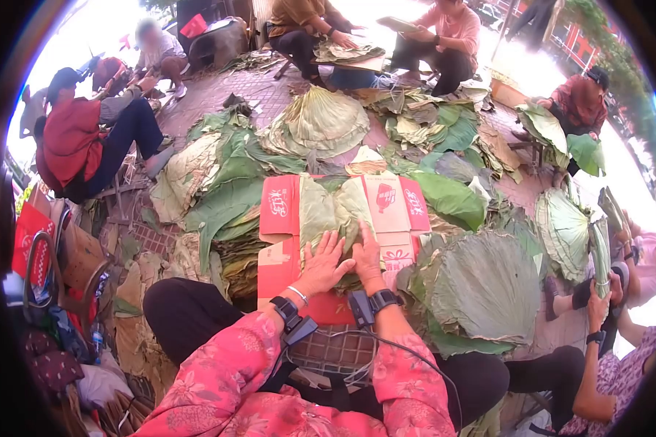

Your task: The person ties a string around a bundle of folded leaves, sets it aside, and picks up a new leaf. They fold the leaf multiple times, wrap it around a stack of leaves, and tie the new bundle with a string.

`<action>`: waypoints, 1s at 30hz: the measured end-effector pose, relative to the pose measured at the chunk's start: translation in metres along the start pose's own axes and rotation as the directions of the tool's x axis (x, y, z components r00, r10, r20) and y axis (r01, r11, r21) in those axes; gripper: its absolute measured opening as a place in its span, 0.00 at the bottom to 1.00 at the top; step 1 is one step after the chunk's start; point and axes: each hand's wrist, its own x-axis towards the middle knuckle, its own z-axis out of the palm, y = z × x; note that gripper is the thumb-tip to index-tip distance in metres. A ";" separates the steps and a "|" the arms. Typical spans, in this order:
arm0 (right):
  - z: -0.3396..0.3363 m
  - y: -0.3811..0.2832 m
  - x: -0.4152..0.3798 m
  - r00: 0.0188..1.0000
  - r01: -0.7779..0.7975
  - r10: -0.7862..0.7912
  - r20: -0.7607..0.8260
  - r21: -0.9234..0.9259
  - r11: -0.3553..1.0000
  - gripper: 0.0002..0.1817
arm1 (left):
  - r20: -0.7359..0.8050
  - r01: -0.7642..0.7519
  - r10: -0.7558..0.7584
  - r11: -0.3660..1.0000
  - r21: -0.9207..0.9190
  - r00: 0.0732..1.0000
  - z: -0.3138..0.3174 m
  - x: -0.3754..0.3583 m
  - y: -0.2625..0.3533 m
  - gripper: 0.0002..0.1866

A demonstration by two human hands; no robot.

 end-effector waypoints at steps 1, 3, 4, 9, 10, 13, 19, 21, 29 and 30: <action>-0.006 -0.008 0.002 0.997 -0.011 0.017 -0.081 0.070 0.997 0.28 | -0.014 -0.022 0.023 0.998 0.062 1.000 0.001 -0.003 0.002 0.40; -0.020 -0.031 0.010 0.969 -0.009 0.061 -0.241 0.212 0.977 0.25 | -0.040 -0.065 0.074 0.980 0.190 0.996 0.000 -0.007 0.005 0.40; -0.028 -0.050 0.011 0.971 0.034 -0.001 -0.240 0.134 0.990 0.25 | -0.049 -0.070 0.079 0.985 0.160 0.996 -0.004 -0.009 0.008 0.41; -0.036 -0.086 0.020 0.991 0.063 -0.056 -0.121 0.058 0.996 0.23 | -0.286 -0.151 0.032 0.902 -0.404 0.958 -0.004 -0.009 -0.009 0.45; -0.031 -0.088 0.021 0.996 0.025 -0.017 -0.089 0.097 0.995 0.22 | -0.282 -0.149 0.010 0.867 -0.476 0.959 -0.001 -0.008 -0.014 0.46; -0.013 -0.064 0.029 0.940 0.316 -0.271 0.206 -0.234 0.919 0.24 | -0.260 -0.143 -0.033 0.767 -0.626 0.965 -0.001 -0.007 -0.019 0.48; 0.000 -0.061 0.025 0.854 0.454 -0.106 0.510 -0.629 0.631 0.28 | -0.333 -0.211 -0.051 0.681 -0.701 0.942 0.007 0.000 -0.026 0.43; -0.010 -0.063 0.026 0.829 0.481 -0.101 0.551 -0.607 0.633 0.24 | -0.319 -0.198 -0.053 0.685 -0.702 0.946 0.004 0.000 -0.028 0.40; -0.060 -0.051 0.014 0.785 0.456 -0.039 0.618 -0.535 0.712 0.08 | -0.115 -0.115 0.119 0.993 0.040 0.986 0.005 -0.012 -0.003 0.35; -0.067 -0.050 0.012 0.829 0.404 -0.033 0.559 -0.555 0.727 0.05 | -0.117 -0.109 0.116 0.992 0.061 0.986 0.003 -0.013 -0.001 0.36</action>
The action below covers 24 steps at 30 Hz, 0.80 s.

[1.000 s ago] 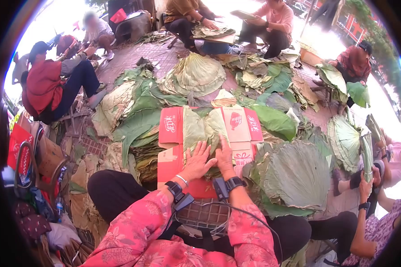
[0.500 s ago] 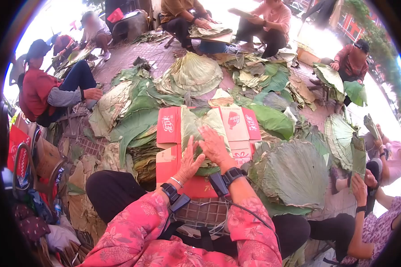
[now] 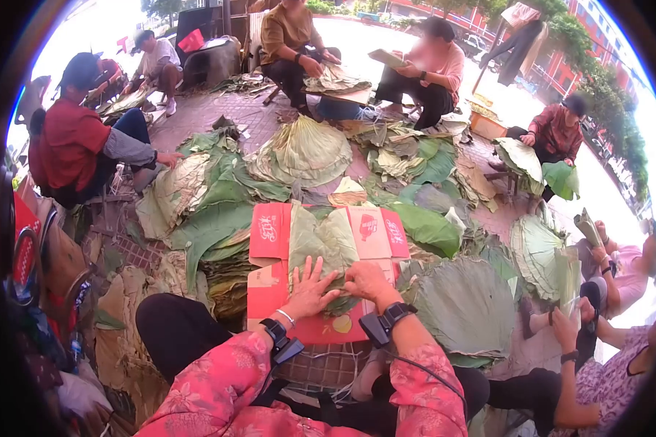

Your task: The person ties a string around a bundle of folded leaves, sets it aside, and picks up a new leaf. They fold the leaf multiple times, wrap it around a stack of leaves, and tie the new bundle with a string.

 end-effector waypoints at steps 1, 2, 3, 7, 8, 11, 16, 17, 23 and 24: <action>-0.005 0.003 -0.001 0.997 -0.055 0.056 -0.051 0.020 0.998 0.04 | -0.002 0.002 -0.002 1.000 0.024 1.000 -0.002 0.000 0.000 0.37; -0.015 0.002 0.000 0.992 -0.099 0.101 -0.074 0.031 0.995 0.04 | -0.013 -0.007 0.006 0.999 -0.051 1.000 -0.003 -0.001 -0.001 0.39; -0.023 0.000 0.000 0.984 -0.143 0.147 -0.099 0.040 0.989 0.05 | -0.026 -0.017 0.013 0.992 -0.125 1.000 -0.003 -0.002 -0.002 0.40; -0.012 -0.011 0.006 0.973 0.039 0.015 -0.230 0.227 0.973 0.14 | -0.069 0.030 -0.086 0.815 -0.579 0.994 0.001 0.005 -0.019 0.46; -0.003 -0.013 0.011 0.964 0.091 -0.037 -0.262 0.196 0.976 0.14 | -0.069 0.039 -0.115 0.736 -0.676 0.991 -0.001 0.006 -0.021 0.46; 0.017 -0.027 0.023 0.940 0.161 -0.106 -0.323 0.148 0.976 0.14 | -0.052 0.065 -0.146 0.693 -0.718 0.988 -0.003 0.007 -0.022 0.46; 0.020 -0.029 0.028 0.941 0.079 -0.067 -0.332 0.023 0.997 0.09 | -0.123 0.000 -0.132 0.684 -0.729 0.984 0.004 0.010 -0.033 0.35; 0.018 -0.027 0.032 0.950 0.067 -0.057 -0.308 0.022 0.998 0.07 | -0.111 0.012 -0.113 0.754 -0.657 0.987 0.000 0.009 -0.033 0.33; -0.003 -0.040 0.056 0.985 0.045 -0.014 -0.172 0.172 0.984 0.06 | -0.205 0.155 -0.320 0.811 -0.564 0.925 0.005 0.013 -0.022 0.16; -0.001 -0.038 0.058 0.972 0.049 0.009 -0.233 0.241 0.969 0.07 | -0.221 0.179 -0.365 0.796 -0.579 0.904 0.004 0.014 -0.019 0.14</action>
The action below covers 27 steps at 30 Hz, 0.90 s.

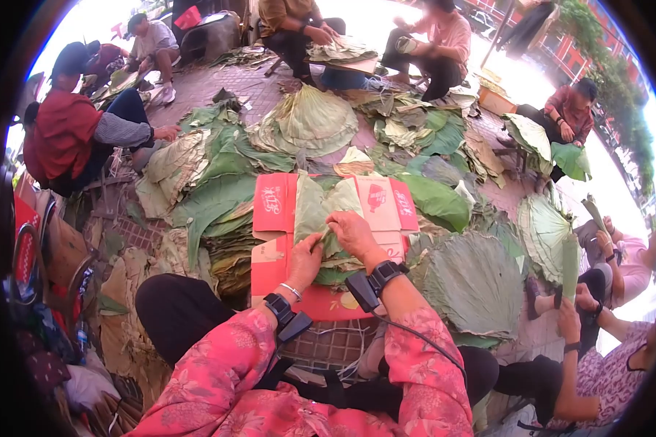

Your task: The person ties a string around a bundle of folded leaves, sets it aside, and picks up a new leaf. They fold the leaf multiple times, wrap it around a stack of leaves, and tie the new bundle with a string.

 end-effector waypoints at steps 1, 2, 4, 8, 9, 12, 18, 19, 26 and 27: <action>0.001 0.003 0.002 0.998 -0.007 0.012 -0.065 0.069 0.998 0.08 | -0.042 0.030 -0.030 0.999 -0.011 0.999 0.001 0.000 0.004 0.12; 0.002 0.006 0.002 0.991 -0.011 0.029 -0.129 0.139 0.990 0.09 | -0.083 0.059 -0.061 0.998 -0.024 0.995 0.002 -0.001 0.007 0.10; -0.002 0.007 -0.003 0.986 -0.036 0.068 -0.155 0.202 0.979 0.11 | -0.151 0.048 -0.055 0.998 -0.051 0.987 0.011 0.002 -0.003 0.10; 0.005 0.019 -0.019 0.948 0.077 -0.064 -0.310 0.030 0.997 0.13 | -0.201 0.071 -0.099 0.987 -0.145 0.975 0.017 0.007 -0.009 0.11; 0.006 0.014 -0.025 0.953 -0.029 0.045 -0.299 0.060 0.998 0.13 | -0.207 0.072 -0.103 0.986 -0.152 0.973 0.015 0.007 -0.007 0.11; 0.018 -0.003 -0.031 0.920 -0.266 0.310 -0.239 0.198 0.943 0.12 | -0.181 0.091 -0.123 0.980 -0.177 0.976 0.009 0.006 0.002 0.10; 0.048 -0.008 -0.019 0.801 -0.505 0.549 -0.241 0.221 0.834 0.14 | 0.059 -0.042 0.043 0.999 -0.011 0.997 0.000 0.000 0.006 0.14; 0.051 -0.003 -0.020 0.791 -0.513 0.553 -0.262 0.209 0.833 0.15 | 0.065 -0.086 0.084 0.996 0.031 0.994 0.002 -0.004 0.007 0.15; 0.025 0.001 -0.045 0.813 -0.340 0.362 -0.456 0.132 0.931 0.20 | 0.218 -0.185 0.126 0.942 0.278 0.968 0.002 -0.010 0.008 0.29; 0.016 -0.008 -0.045 0.833 -0.226 0.222 -0.506 0.054 0.973 0.21 | 0.231 -0.195 0.126 0.932 0.306 0.965 0.002 -0.010 0.009 0.30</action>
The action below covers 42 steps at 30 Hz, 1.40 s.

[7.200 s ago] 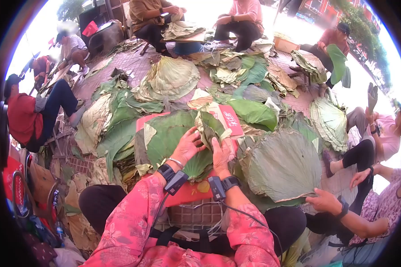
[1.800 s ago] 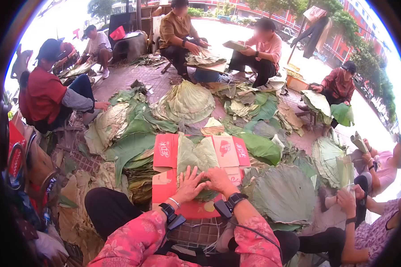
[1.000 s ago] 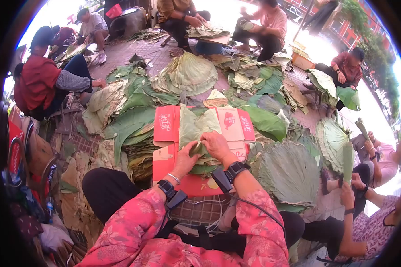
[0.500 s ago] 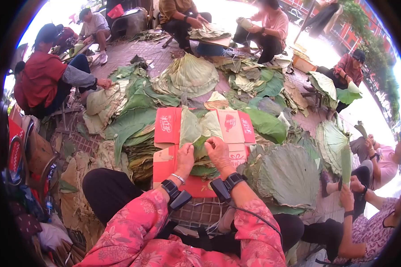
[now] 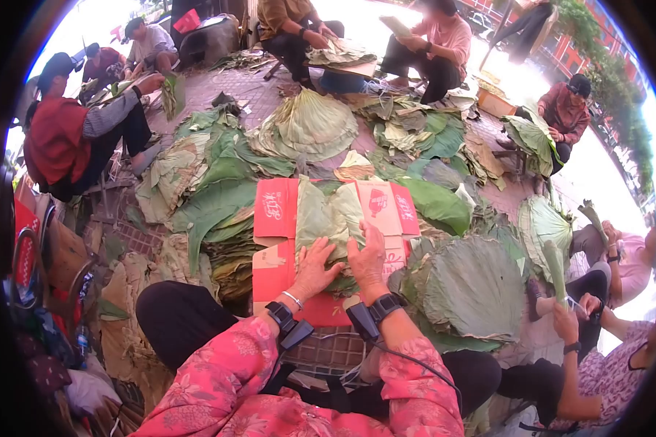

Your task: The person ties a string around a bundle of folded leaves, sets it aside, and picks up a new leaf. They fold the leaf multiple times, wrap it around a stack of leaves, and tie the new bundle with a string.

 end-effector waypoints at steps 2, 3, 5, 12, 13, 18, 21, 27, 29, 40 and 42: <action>-0.009 -0.033 0.011 0.975 0.206 -0.212 0.069 0.081 0.975 0.24 | -0.014 -0.008 0.008 1.000 0.020 1.000 0.003 0.000 0.000 0.29; -0.007 -0.043 0.013 0.945 0.302 -0.315 0.093 0.127 0.945 0.25 | -0.019 -0.014 0.014 0.999 0.032 1.000 0.006 0.000 -0.001 0.29; 0.008 -0.041 0.009 0.955 0.226 -0.262 0.142 0.227 0.947 0.27 | -0.012 -0.004 0.004 1.000 0.026 1.000 0.013 0.000 -0.007 0.29; 0.056 0.024 -0.024 0.935 -0.304 0.148 0.322 0.514 0.802 0.28 | -0.172 0.021 -0.073 0.958 -0.285 0.982 0.002 0.001 -0.018 0.26; 0.053 0.022 -0.019 0.929 -0.323 0.158 0.334 0.528 0.786 0.27 | -0.247 -0.010 -0.078 0.942 -0.334 0.966 -0.004 0.003 -0.022 0.26; 0.051 0.019 -0.018 0.900 -0.413 0.208 0.382 0.598 0.687 0.24 | -0.253 0.227 -0.229 0.973 -0.040 0.940 -0.042 -0.014 -0.016 0.30; 0.042 0.018 -0.005 0.886 -0.450 0.245 0.394 0.601 0.660 0.23 | -0.183 0.224 -0.210 0.973 0.058 0.960 -0.041 -0.013 -0.018 0.32; 0.006 -0.027 0.003 0.974 -0.217 0.133 0.181 0.606 0.766 0.24 | -0.119 0.270 -0.254 0.952 0.141 0.960 -0.044 -0.006 -0.008 0.34; 0.013 -0.024 -0.017 0.958 -0.199 0.069 0.279 0.470 0.860 0.24 | -0.090 0.289 -0.279 0.946 0.144 0.956 -0.045 -0.005 -0.006 0.35; 0.017 -0.010 -0.035 0.890 -0.426 0.224 0.398 0.547 0.721 0.22 | 0.346 0.435 -0.334 0.243 -0.867 0.877 -0.024 0.010 -0.005 0.23; 0.019 0.006 -0.035 0.806 -0.592 0.270 0.527 0.720 0.362 0.23 | 0.384 0.438 -0.244 0.233 -0.868 0.890 -0.025 0.014 0.016 0.24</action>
